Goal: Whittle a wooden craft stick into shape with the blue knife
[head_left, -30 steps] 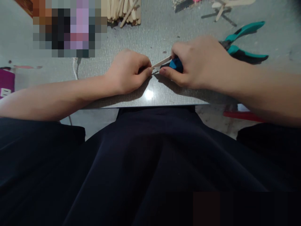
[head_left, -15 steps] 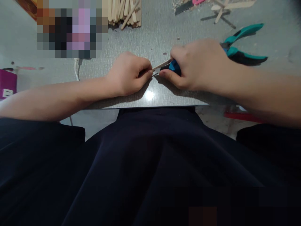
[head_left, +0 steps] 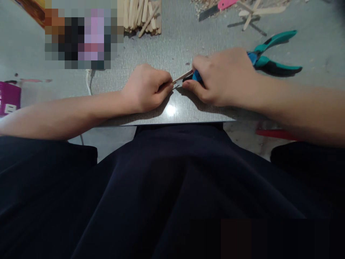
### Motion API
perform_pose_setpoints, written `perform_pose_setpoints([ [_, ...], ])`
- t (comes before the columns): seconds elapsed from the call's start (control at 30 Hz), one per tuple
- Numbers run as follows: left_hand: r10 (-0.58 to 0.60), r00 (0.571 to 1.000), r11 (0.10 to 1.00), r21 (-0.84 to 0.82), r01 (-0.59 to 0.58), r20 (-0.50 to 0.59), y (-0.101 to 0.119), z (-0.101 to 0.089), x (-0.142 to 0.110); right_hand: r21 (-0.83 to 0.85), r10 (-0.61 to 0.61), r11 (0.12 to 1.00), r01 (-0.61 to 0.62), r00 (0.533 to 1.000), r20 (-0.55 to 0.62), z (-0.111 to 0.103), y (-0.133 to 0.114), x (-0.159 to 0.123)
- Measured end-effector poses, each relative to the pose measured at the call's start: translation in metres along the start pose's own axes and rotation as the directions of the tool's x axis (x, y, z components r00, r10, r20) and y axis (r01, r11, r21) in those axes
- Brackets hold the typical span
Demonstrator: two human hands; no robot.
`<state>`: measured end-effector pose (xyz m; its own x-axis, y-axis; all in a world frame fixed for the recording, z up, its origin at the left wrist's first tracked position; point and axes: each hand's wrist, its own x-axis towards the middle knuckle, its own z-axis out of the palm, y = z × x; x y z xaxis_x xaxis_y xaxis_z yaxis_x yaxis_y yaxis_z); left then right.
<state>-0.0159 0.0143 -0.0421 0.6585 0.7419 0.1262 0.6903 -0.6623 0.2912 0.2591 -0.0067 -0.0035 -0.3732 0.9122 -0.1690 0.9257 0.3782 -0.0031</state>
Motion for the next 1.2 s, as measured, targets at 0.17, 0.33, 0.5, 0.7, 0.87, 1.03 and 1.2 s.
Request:
perform_pose_setpoints([
  [0.17,-0.005,0.997,1.000,0.027,0.003,0.074,0.003,-0.005,0.000,0.086,0.022,0.996,-0.021,1.000,0.000,0.000,0.001,0.000],
  [0.33,-0.049,0.996,0.999,0.013,0.048,0.072,0.003,-0.004,0.001,-0.050,-0.012,0.999,0.012,1.000,0.009,-0.003,0.001,0.000],
  [0.5,-0.056,0.990,0.998,0.018,0.054,0.132,0.001,-0.005,0.004,-0.151,-0.037,0.988,0.040,0.999,0.024,-0.005,0.002,0.001],
  [0.7,-0.038,0.998,0.999,-0.027,0.040,0.054,-0.002,-0.006,0.003,-0.156,-0.038,0.987,0.041,0.999,0.020,-0.005,0.006,0.004],
  [0.87,-0.070,0.997,0.995,-0.074,0.072,0.036,-0.002,-0.003,0.004,-0.165,-0.089,0.982,0.092,0.996,0.026,-0.005,0.012,0.006],
  [1.03,-0.087,0.995,0.994,-0.065,0.090,0.037,0.000,-0.004,0.006,-0.105,-0.103,0.989,0.101,0.995,-0.009,-0.002,0.017,0.007],
  [1.2,-0.104,0.994,0.991,-0.080,0.107,0.037,0.006,-0.007,0.005,0.021,-0.139,0.990,0.140,0.990,-0.027,0.001,0.025,0.012],
])
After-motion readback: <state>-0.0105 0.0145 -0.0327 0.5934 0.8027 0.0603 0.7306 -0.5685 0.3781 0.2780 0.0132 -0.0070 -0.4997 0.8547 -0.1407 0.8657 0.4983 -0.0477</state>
